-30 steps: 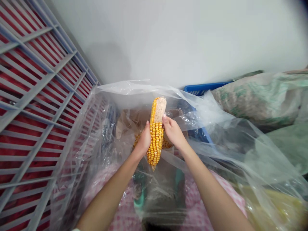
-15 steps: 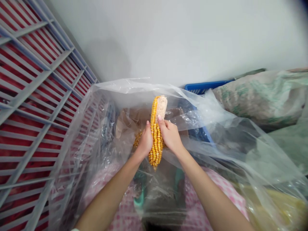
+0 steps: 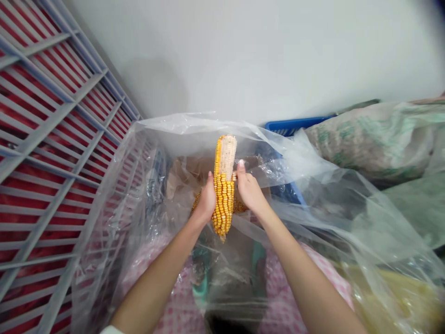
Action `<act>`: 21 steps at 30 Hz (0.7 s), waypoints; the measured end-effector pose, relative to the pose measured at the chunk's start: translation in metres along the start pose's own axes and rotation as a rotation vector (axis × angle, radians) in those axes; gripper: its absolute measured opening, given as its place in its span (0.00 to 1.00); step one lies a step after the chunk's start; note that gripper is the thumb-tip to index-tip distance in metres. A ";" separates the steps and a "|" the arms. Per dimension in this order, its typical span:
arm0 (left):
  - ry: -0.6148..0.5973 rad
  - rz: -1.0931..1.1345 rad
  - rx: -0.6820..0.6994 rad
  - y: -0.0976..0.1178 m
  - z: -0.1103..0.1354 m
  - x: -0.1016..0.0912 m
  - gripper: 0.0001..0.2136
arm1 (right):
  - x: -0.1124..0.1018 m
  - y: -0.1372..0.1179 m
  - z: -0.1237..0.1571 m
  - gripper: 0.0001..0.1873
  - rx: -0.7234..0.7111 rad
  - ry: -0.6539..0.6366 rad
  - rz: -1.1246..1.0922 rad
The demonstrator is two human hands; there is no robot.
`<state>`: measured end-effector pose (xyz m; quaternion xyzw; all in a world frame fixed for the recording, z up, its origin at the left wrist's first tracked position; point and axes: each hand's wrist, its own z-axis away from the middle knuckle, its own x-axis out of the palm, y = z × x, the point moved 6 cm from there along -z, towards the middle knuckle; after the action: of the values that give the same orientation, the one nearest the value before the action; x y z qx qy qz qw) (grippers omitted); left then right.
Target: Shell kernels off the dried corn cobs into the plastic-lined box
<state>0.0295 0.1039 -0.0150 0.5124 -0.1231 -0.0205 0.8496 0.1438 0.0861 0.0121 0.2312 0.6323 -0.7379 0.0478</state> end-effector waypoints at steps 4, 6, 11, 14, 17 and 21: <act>-0.082 0.086 -0.131 -0.003 0.000 0.004 0.29 | -0.015 0.001 -0.002 0.37 0.008 0.098 0.017; -0.032 0.106 -0.087 -0.001 -0.003 -0.001 0.27 | -0.014 -0.003 0.000 0.35 -0.028 0.101 0.057; -0.002 0.111 0.035 0.001 -0.009 -0.003 0.23 | 0.009 -0.011 0.007 0.28 -0.071 -0.035 0.084; -0.023 0.090 0.027 -0.001 -0.007 -0.001 0.23 | 0.013 -0.013 0.008 0.27 -0.089 -0.018 0.059; -0.031 0.012 0.058 -0.001 -0.005 -0.002 0.22 | 0.008 -0.013 0.009 0.26 -0.098 0.030 0.083; -0.035 -0.058 0.076 0.001 -0.003 -0.003 0.22 | 0.000 -0.011 0.009 0.29 -0.101 0.080 0.155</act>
<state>0.0272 0.1072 -0.0159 0.5471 -0.1237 -0.0496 0.8264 0.1373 0.0792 0.0233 0.3061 0.6504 -0.6892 0.0908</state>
